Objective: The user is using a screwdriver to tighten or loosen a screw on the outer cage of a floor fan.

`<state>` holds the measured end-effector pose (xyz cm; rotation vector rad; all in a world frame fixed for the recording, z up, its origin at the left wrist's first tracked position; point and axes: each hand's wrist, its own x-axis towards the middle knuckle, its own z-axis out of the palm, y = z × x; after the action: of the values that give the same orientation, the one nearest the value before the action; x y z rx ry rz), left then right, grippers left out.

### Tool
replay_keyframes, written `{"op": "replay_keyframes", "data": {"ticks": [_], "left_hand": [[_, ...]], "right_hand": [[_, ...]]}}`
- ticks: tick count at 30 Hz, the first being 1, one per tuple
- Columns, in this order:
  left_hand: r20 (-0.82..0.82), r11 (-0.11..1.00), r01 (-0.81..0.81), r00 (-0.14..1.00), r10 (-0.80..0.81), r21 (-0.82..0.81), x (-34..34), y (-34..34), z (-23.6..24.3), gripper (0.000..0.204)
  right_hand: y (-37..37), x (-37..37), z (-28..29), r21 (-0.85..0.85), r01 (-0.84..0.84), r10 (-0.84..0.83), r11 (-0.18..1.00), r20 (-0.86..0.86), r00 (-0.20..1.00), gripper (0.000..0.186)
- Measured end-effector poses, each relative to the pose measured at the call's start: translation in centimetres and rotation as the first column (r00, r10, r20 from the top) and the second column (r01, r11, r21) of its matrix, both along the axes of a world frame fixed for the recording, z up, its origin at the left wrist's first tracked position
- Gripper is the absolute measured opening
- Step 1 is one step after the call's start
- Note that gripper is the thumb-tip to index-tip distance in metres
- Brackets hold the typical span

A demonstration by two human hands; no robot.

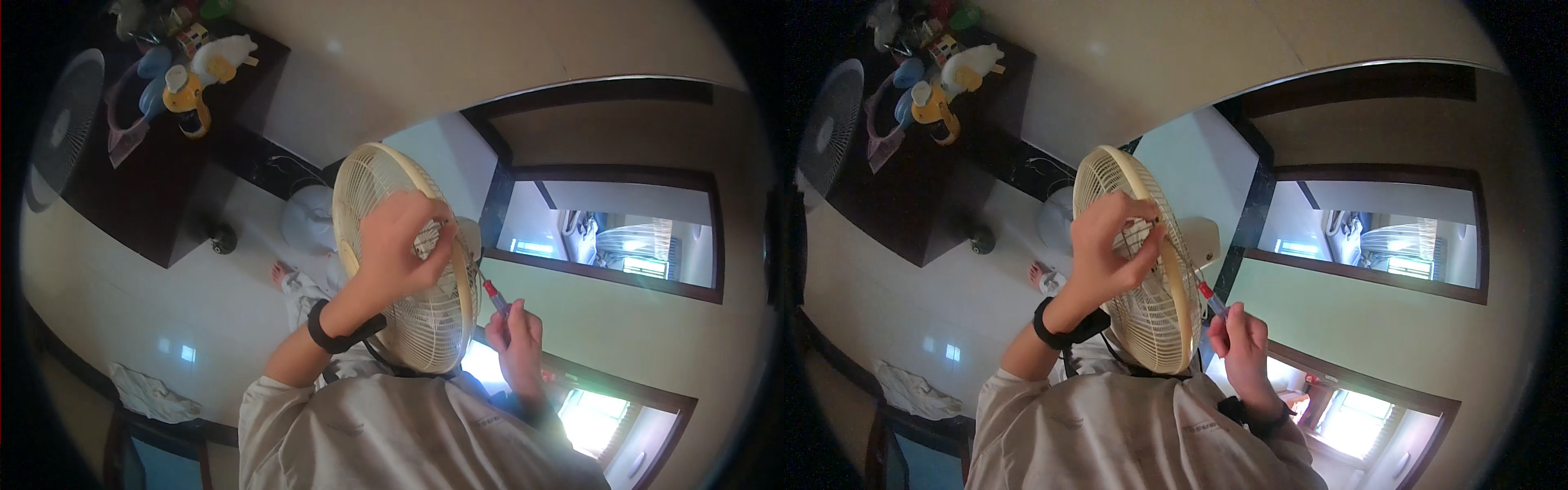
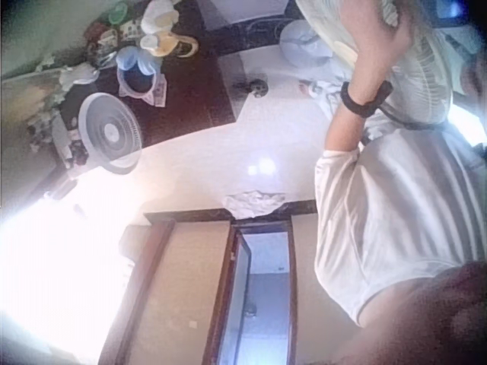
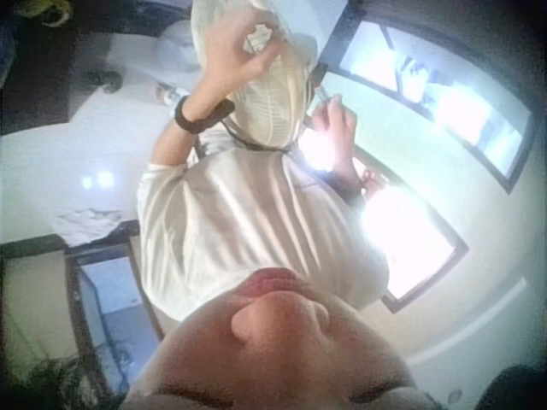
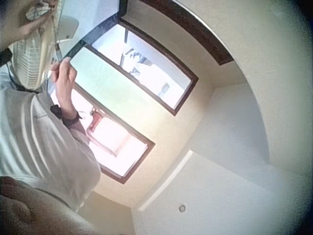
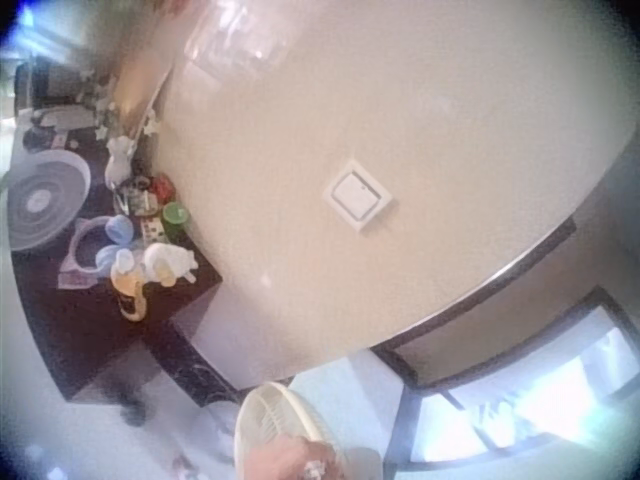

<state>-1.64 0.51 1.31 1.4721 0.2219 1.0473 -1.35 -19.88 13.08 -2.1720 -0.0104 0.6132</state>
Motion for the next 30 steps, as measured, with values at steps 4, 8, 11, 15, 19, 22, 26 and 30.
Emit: {"op": "replay_keyframes", "data": {"ticks": [4, 8, 11, 15, 19, 22, 26, 30], "left_hand": [[-0.059, 0.998, 0.065, 0.996, -0.063, 0.022, 0.0, -0.3, 0.4, 0.023], [-0.014, 0.996, 0.043, 0.999, -0.042, 0.073, 0.7, -1.3, 0.8, 0.028], [-0.001, 0.992, 0.035, 0.999, -0.035, 0.123, 1.4, -1.2, 0.9, 0.029], [-0.009, 0.988, 0.009, 1.0, -0.008, 0.153, 1.4, -1.8, 0.3, 0.029], [-0.02, 0.983, 0.023, 1.0, -0.02, 0.181, 1.4, -2.0, 0.4, 0.029], [-0.001, 0.982, 0.004, 1.0, -0.004, 0.187, 1.5, -2.0, 0.4, 0.028], [0.0, 0.984, -0.015, 1.0, 0.015, 0.176, 1.3, -1.9, 0.5, 0.028], [-0.003, 0.988, 0.0, 1.0, 0.0, 0.155, 1.1, -1.5, 0.7, 0.026]], "right_hand": [[-1.9, 1.0, -0.1, 0.173, -0.034, 0.075, 0.984, -0.239, 0.968, 0.051], [-2.6, 1.5, 0.4, 0.149, -0.043, 0.105, 0.988, -0.438, 0.893, 0.052], [-2.8, 1.8, 0.5, 0.147, -0.082, 0.134, 0.986, -0.39, 0.911, 0.05], [-1.6, 1.5, 1.0, 0.138, -0.11, 0.136, 0.984, -0.19, 0.972, 0.032], [-3.3, 0.9, 0.4, 0.238, -0.094, 0.109, 0.967, -0.049, 0.993, 0.028], [-3.7, 0.7, 0.0, 0.243, -0.209, 0.185, 0.947, 0.121, 0.975, 0.031], [-3.3, 0.3, -0.4, -0.113, -0.376, 0.384, 0.92, 0.462, 0.799, 0.028], [-3.2, 0.0, -0.7, -0.144, -0.418, 0.431, 0.897, 0.491, 0.757, 0.024]]}}
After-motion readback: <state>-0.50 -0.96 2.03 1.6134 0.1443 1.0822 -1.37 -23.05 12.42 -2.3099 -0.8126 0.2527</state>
